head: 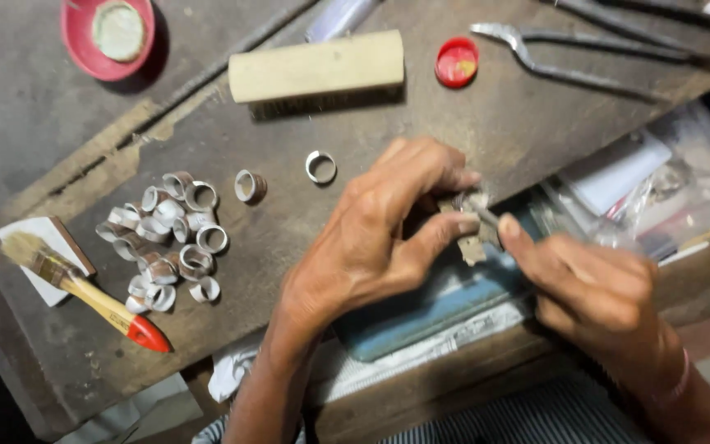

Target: Filing and smoothing the edges of silver ring bands at a jewelry workbench.

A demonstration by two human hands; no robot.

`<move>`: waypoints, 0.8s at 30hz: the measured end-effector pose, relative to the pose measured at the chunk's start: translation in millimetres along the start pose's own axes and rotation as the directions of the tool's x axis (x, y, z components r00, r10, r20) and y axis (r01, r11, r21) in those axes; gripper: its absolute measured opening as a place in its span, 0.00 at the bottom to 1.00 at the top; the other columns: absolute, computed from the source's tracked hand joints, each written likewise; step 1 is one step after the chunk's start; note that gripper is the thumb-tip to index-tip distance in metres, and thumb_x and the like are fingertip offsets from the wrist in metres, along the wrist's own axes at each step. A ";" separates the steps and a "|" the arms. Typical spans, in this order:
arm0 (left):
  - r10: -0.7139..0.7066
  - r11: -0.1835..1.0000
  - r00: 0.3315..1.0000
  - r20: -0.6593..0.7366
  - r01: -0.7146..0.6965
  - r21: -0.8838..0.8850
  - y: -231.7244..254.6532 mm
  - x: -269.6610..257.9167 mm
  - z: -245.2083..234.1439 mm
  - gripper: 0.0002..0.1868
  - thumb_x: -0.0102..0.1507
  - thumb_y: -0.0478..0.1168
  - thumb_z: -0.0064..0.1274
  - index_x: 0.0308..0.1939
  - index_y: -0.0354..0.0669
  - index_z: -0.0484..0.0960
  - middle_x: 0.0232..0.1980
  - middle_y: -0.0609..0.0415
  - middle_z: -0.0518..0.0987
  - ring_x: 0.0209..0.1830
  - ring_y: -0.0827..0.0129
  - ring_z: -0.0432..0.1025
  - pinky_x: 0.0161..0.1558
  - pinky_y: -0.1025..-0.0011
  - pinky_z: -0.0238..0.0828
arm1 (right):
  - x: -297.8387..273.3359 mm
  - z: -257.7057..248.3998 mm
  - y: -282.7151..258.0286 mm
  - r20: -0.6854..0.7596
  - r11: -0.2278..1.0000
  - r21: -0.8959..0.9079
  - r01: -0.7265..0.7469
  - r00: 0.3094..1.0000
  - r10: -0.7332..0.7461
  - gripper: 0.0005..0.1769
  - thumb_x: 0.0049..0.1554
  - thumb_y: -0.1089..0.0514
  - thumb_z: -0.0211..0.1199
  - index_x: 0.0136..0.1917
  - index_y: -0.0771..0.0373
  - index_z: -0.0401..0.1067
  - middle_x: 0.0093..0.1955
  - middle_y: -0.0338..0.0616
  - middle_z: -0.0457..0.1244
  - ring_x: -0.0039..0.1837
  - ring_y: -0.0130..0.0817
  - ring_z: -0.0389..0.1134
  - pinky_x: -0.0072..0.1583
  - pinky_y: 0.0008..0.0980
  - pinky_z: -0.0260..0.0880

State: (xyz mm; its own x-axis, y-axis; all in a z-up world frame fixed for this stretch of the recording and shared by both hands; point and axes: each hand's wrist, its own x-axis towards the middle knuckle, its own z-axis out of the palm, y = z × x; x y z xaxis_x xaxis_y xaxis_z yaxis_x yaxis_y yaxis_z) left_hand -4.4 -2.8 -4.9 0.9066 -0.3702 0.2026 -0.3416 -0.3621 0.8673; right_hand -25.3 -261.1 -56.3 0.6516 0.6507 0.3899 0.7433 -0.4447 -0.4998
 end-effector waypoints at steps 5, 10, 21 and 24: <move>0.012 1.000 1.000 0.002 -0.012 0.008 -6.4 -1.9 1.7 0.07 0.68 0.36 0.52 0.46 0.39 0.71 0.43 0.51 0.74 0.42 0.65 0.67 0.44 0.70 0.68 | 3.4 -1.1 -0.3 0.005 1.000 -0.014 -0.016 1.000 0.016 0.30 0.57 0.79 0.53 0.71 0.68 0.68 0.33 0.40 0.53 0.31 0.34 0.49 0.38 0.35 0.55; 0.012 1.000 1.000 -0.016 -0.011 0.014 -3.8 1.4 -3.1 0.08 0.66 0.34 0.55 0.46 0.38 0.73 0.41 0.52 0.74 0.42 0.65 0.66 0.43 0.69 0.67 | 5.4 -6.4 -1.0 0.028 1.000 0.014 -0.007 1.000 0.007 0.25 0.60 0.74 0.52 0.71 0.69 0.67 0.39 0.41 0.61 0.33 0.35 0.59 0.42 0.34 0.61; 0.025 1.000 1.000 0.010 -0.025 0.017 -1.6 0.9 -2.4 0.08 0.67 0.35 0.53 0.47 0.37 0.71 0.43 0.50 0.74 0.42 0.63 0.66 0.44 0.67 0.65 | 9.9 -0.7 3.6 -0.027 1.000 0.016 -0.001 1.000 0.002 0.22 0.64 0.71 0.58 0.71 0.71 0.68 0.34 0.43 0.52 0.31 0.36 0.50 0.40 0.37 0.54; -0.014 1.000 1.000 0.014 0.014 -0.003 3.0 1.5 -2.6 0.06 0.67 0.36 0.52 0.45 0.39 0.72 0.41 0.53 0.74 0.41 0.65 0.65 0.43 0.69 0.65 | 2.2 -7.9 -3.6 0.004 1.000 -0.015 -0.005 1.000 0.005 0.24 0.61 0.74 0.55 0.70 0.71 0.69 0.34 0.40 0.55 0.30 0.31 0.52 0.38 0.34 0.55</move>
State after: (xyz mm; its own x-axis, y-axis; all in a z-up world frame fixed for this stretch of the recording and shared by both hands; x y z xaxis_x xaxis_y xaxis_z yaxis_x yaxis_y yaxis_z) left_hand -3.5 -2.1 -0.8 0.9077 -0.3771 0.1839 -0.3281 -0.3649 0.8713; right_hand -25.3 -262.9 -47.6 0.6546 0.6509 0.3845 0.7423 -0.4569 -0.4902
